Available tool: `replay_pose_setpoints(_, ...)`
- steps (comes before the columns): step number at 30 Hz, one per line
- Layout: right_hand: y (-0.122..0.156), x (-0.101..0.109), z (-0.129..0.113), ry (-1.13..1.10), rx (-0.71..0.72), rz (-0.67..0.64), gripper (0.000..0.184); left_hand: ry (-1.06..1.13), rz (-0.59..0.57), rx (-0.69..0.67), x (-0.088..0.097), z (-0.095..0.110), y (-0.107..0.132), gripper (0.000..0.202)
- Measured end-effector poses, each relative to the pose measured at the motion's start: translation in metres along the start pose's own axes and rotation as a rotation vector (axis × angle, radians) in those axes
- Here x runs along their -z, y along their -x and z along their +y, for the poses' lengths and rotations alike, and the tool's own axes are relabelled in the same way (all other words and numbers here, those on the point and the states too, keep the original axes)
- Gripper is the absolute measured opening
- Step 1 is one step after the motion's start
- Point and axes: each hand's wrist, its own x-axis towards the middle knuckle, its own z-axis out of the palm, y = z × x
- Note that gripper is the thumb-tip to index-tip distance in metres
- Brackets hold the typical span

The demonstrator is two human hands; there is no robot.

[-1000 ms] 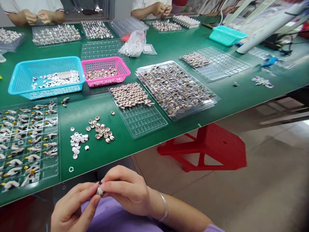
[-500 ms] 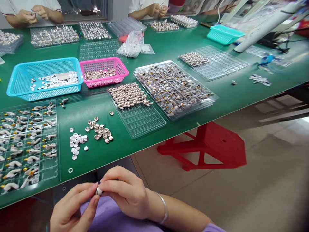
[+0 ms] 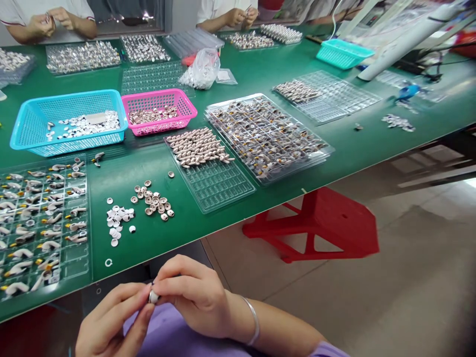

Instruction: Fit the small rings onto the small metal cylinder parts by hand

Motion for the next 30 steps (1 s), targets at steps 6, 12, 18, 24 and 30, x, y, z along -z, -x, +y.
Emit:
replay_pose_setpoints(6, 0.0002, -0.001, 0.0008, -0.002, 0.016, 0.01, 0.016, -0.014, -0.022, -0.011, 0.0011, -0.002, 0.0017, 0.033)
replay_pose_setpoints(12, 0.001, 0.0005, 0.0041, 0.059, 0.097, -0.003, 0.022, -0.026, -0.04, -0.011, 0.0003, -0.0029, 0.0009, 0.032)
replay_pose_setpoints(18, -0.0038, -0.0009, 0.001, -0.037, -0.023, -0.005, 0.015, -0.095, -0.018, -0.077, 0.0025, 0.0019, 0.0, 0.035)
replay_pose_setpoints(24, -0.0042, -0.0039, 0.0003, -0.057, -0.032, 0.01, 0.016, -0.118, -0.021, -0.085, 0.0028, 0.0018, 0.0003, 0.033)
replay_pose_setpoints(30, -0.0058, -0.0027, 0.0005, -0.048, -0.05, -0.016, 0.016, -0.127, -0.026, -0.149, 0.0024, -0.0029, -0.0005, 0.028)
